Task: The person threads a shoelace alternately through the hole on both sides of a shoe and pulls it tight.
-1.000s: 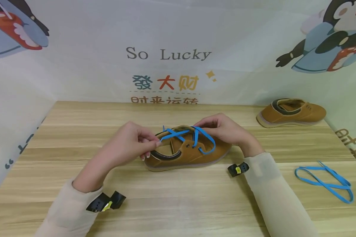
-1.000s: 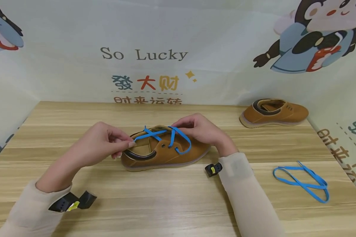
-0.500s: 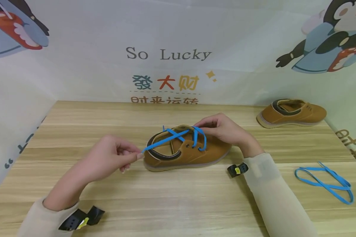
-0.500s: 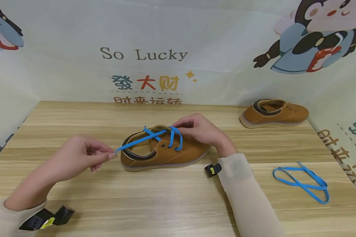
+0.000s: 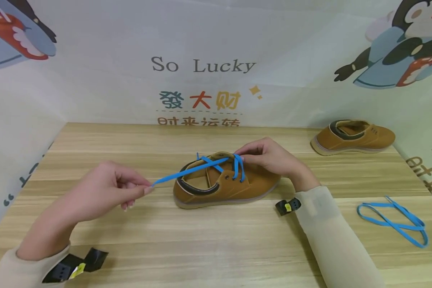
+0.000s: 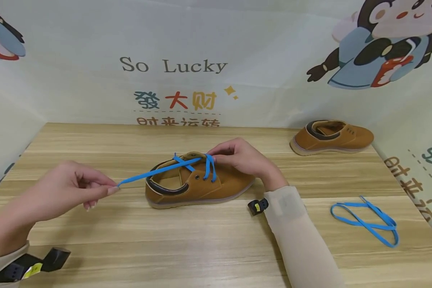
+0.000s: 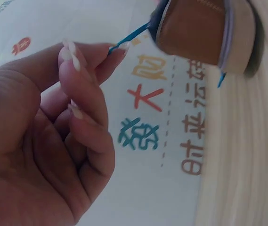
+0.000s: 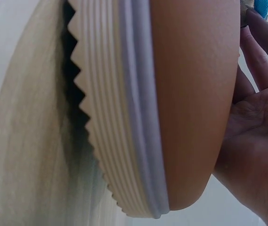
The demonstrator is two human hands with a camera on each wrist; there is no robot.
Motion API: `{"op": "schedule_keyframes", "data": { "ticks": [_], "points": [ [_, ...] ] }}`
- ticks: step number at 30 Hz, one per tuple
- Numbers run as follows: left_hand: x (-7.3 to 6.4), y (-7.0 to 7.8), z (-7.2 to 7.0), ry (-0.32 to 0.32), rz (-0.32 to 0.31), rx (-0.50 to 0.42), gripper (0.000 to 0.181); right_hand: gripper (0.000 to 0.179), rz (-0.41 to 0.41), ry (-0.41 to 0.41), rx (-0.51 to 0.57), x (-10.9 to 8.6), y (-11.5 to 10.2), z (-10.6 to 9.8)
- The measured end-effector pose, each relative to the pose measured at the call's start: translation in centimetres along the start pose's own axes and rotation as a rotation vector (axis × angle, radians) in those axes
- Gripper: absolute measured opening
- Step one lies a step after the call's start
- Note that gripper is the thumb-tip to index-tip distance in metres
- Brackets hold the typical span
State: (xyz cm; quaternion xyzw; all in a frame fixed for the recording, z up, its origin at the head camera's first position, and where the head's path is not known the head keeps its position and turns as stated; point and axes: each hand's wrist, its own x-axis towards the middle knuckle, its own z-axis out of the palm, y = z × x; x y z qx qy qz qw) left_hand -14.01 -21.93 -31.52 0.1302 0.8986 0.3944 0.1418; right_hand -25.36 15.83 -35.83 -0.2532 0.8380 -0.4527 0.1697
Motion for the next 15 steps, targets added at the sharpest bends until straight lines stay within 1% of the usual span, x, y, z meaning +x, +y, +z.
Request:
{"op": "schedule_keyframes", "data": {
  "ticks": [6, 10, 13, 15],
  "points": [
    [-0.5, -0.3, -0.9, -0.041, 0.037, 0.031, 0.017, 0.023, 0.0, 0.003, 0.009, 0.0, 0.0, 0.0],
    [-0.6, -0.5, -1.2, -0.048, 0.03, 0.043, 0.016, 0.023, 0.006, 0.007, 0.007, 0.0, -0.1, 0.0],
    [-0.3, -0.6, -0.9, -0.073, 0.01, 0.015, 0.018, 0.023, 0.006, 0.01, 0.009, 0.0, -0.1, 0.0],
    [0.1, -0.6, -0.3, -0.107, 0.014, -0.025, 0.02, 0.023, 0.005, 0.01, 0.008, 0.0, 0.0, 0.1]
  ]
}}
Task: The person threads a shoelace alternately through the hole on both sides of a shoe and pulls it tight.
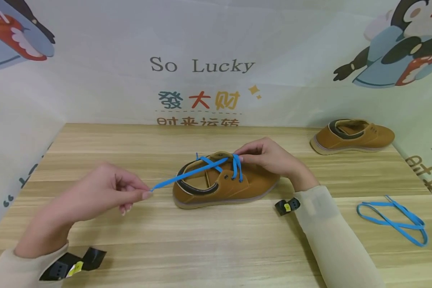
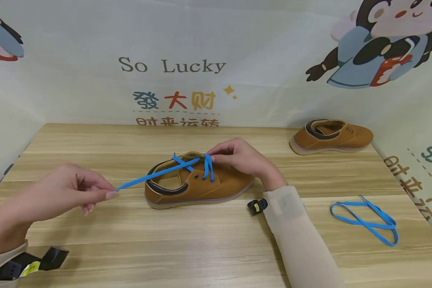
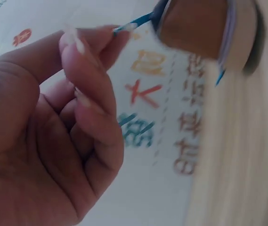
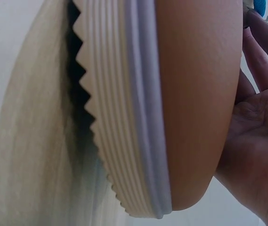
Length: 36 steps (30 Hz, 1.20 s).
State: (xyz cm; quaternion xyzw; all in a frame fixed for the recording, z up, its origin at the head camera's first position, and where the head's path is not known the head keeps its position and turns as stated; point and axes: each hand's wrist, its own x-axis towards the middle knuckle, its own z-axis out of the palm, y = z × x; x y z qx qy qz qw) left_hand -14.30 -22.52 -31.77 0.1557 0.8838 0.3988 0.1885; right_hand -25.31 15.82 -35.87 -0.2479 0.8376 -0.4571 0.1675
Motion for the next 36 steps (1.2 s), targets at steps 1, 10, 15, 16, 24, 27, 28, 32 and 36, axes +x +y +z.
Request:
{"op": "schedule_keyframes", "data": {
  "ticks": [1, 10, 15, 16, 24, 27, 28, 32, 36],
  "points": [
    [0.2, 0.0, 0.3, -0.02, 0.01, -0.025, 0.02, 0.023, 0.002, 0.0, 0.002, 0.0, 0.0, 0.0],
    [1.9, 0.7, 3.0, -0.154, 0.136, -0.309, 0.023, 0.023, 0.02, 0.007, -0.005, 0.0, -0.4, 0.1],
    [2.5, 2.0, 3.9, -0.109, 0.124, -0.366, 0.028, 0.023, 0.015, 0.006, -0.008, 0.0, -0.4, 0.1],
    [2.6, 2.3, 4.0, -0.088, 0.115, -0.376, 0.027, 0.022, 0.012, 0.006, -0.009, -0.1, -0.4, 0.1],
    [4.4, 4.7, 4.7, 0.115, 0.088, -0.381, 0.027, 0.025, -0.009, -0.027, -0.068, -0.2, -0.7, -0.2],
    [5.3, 5.4, 4.9, 0.166, 0.063, -0.37, 0.025, 0.027, -0.014, -0.035, -0.117, -0.6, -1.4, -0.4],
    [5.7, 5.6, 5.1, 0.179, 0.055, -0.369, 0.026, 0.027, -0.015, -0.032, -0.13, -0.8, -1.6, -0.5],
    [7.4, 6.2, 5.6, 0.217, 0.045, -0.454, 0.027, 0.024, -0.013, -0.003, -0.162, -1.3, -2.6, -0.9],
    [9.2, 7.0, 6.2, 0.231, 0.064, -0.521, 0.029, 0.022, -0.024, 0.036, -0.201, -1.7, -3.7, -1.1]
  ]
}}
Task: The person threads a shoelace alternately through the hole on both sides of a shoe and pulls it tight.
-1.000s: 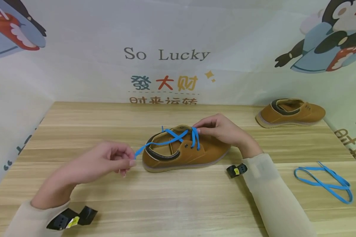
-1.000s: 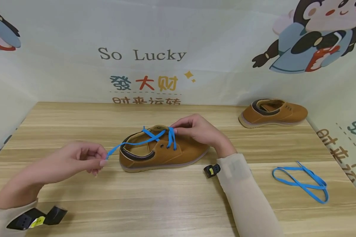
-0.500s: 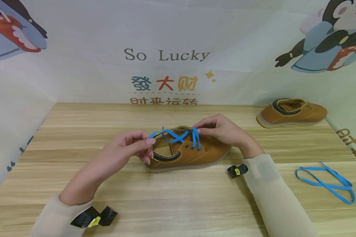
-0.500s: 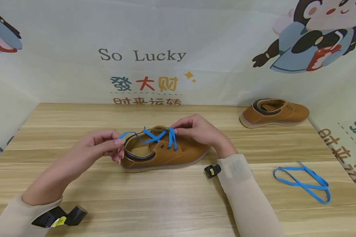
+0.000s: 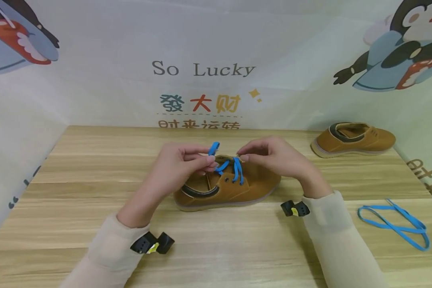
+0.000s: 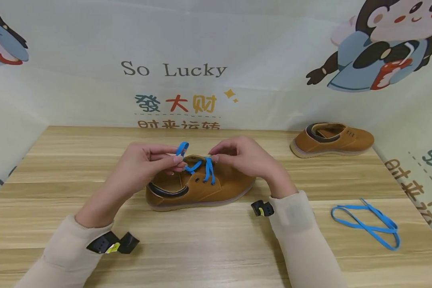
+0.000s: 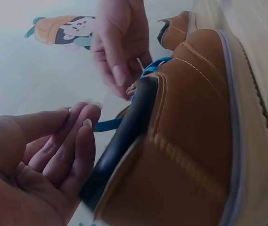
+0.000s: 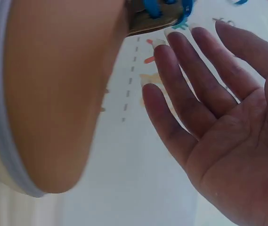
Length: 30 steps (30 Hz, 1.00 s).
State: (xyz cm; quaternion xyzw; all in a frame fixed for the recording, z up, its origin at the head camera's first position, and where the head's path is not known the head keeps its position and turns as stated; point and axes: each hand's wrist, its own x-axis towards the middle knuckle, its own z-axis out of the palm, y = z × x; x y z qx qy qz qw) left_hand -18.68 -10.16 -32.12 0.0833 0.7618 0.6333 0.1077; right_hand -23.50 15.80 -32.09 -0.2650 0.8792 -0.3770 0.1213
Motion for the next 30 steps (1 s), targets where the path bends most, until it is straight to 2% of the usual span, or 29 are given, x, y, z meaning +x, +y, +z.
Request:
{"op": "schedule_keyframes", "data": {
  "ticks": [5, 8, 12, 13, 19, 24, 30],
  "points": [
    [1.4, 0.1, 1.4, 0.033, 0.022, 0.034, 0.024, 0.016, -0.049, 0.031, -0.059, -0.6, -1.3, -0.1],
    [1.7, -0.2, 2.0, 0.05, 0.067, 0.126, 0.021, 0.014, -0.079, 0.011, -0.084, -1.0, -1.9, 0.0],
    [1.7, -0.7, 2.4, 0.043, 0.123, 0.232, 0.02, 0.012, -0.096, -0.013, -0.143, -1.1, -2.3, 0.4],
    [1.7, -0.8, 2.5, 0.052, 0.124, 0.255, 0.02, 0.012, -0.101, -0.028, -0.159, -1.0, -2.4, 0.6],
    [1.5, -1.2, 2.6, 0.111, 0.092, 0.256, 0.017, 0.012, -0.122, -0.142, -0.199, -0.3, -2.7, 1.8],
    [1.5, -1.3, 3.0, 0.126, 0.091, 0.305, 0.017, 0.009, -0.121, -0.146, -0.22, -0.3, -2.7, 2.0],
    [1.2, -1.3, 3.3, 0.088, 0.045, 0.368, 0.015, 0.007, -0.137, -0.14, -0.199, -0.4, -2.8, 2.1]
  ]
}}
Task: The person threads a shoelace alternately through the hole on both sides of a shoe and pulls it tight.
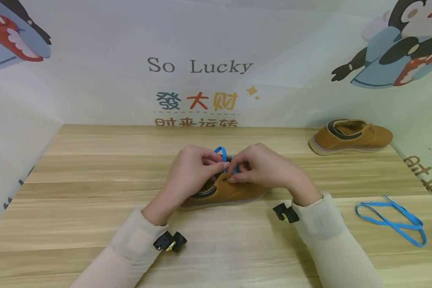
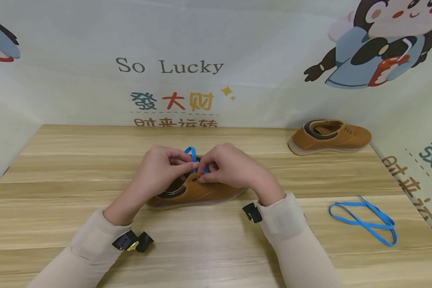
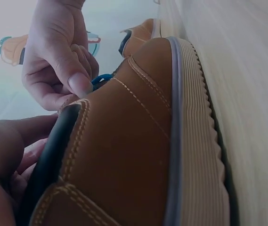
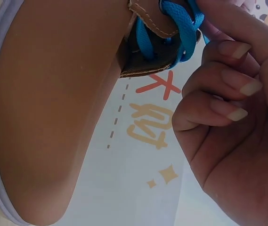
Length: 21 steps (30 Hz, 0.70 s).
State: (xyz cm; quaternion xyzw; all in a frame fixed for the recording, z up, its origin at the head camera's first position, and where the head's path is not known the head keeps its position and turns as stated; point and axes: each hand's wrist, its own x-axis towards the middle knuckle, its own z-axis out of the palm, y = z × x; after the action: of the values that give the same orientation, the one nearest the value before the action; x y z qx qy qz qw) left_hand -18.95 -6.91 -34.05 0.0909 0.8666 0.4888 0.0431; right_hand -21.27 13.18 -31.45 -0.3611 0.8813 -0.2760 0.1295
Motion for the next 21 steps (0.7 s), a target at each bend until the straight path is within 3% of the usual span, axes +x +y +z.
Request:
{"op": "schedule_keyframes", "data": {
  "ticks": [21],
  "points": [
    [-0.06, 0.17, -0.04, -0.04, -0.028, 0.081, 0.013, 0.007, 0.011, 0.005, 0.01, 0.01, 0.15, 0.09]
  ]
}}
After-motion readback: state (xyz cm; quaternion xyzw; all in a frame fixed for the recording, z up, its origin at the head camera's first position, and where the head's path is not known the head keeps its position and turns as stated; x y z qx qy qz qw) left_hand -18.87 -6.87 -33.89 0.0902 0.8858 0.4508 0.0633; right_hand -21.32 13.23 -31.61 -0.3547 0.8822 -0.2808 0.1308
